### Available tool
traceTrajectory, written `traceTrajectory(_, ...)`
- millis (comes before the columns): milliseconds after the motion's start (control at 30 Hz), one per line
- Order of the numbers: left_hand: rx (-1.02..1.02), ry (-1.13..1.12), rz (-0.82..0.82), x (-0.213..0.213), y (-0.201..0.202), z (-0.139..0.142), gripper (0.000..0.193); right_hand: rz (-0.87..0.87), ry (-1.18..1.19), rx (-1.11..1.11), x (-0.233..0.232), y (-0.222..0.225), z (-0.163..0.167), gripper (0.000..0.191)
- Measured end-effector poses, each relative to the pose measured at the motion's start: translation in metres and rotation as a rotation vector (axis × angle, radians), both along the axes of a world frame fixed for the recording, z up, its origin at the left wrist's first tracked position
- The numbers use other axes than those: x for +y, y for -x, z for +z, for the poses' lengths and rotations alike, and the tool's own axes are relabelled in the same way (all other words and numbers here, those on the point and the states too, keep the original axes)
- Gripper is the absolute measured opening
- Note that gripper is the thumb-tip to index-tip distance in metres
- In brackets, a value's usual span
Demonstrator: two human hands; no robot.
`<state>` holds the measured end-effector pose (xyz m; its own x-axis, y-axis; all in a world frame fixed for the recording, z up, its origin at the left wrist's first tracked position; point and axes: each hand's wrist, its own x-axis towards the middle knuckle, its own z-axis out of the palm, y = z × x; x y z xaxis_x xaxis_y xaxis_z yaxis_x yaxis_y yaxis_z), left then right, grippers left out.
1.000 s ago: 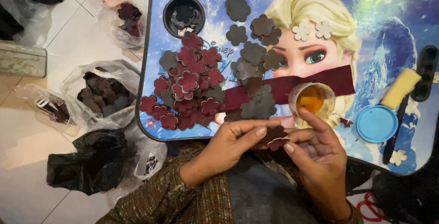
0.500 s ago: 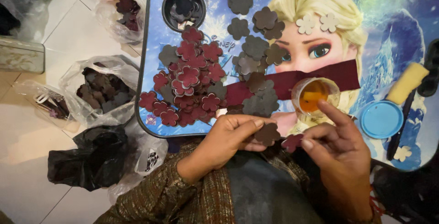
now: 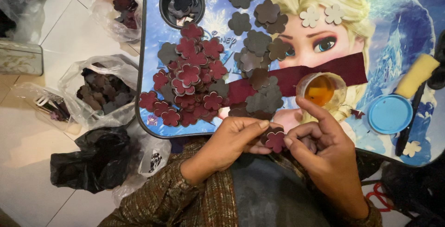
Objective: The person assembles flower-shaped craft pieces by picking up a dark maroon piece and a white piece, then pressing them together. They repeat this process multiple times, handling the pieces by hand and placing the assembled units back onto the tray.
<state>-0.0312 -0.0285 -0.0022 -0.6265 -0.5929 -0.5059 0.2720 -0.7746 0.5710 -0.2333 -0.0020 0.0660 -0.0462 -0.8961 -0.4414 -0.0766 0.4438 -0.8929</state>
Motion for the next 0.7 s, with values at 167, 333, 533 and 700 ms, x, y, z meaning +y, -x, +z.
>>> traceTrajectory(167, -0.023, 0.010, -0.007, 0.000, -0.002, -0.001, 0.041, -0.012, 0.003, 0.040, 0.000, -0.003, -0.003, 0.074)
traceTrajectory(333, -0.005, 0.008, 0.005, 0.001, -0.002, -0.005, 0.040, -0.017, 0.020, 0.048, -0.001, -0.005, -0.007, 0.072)
traceTrajectory(533, 0.009, -0.012, 0.022, 0.000, -0.002, -0.007, 0.041, -0.025, 0.062, 0.073, -0.002, -0.008, -0.010, 0.071)
traceTrajectory(700, -0.038, 0.017, 0.006, -0.002, -0.002, -0.003, 0.042, -0.010, 0.083, 0.123, -0.002, -0.010, -0.011, 0.072)
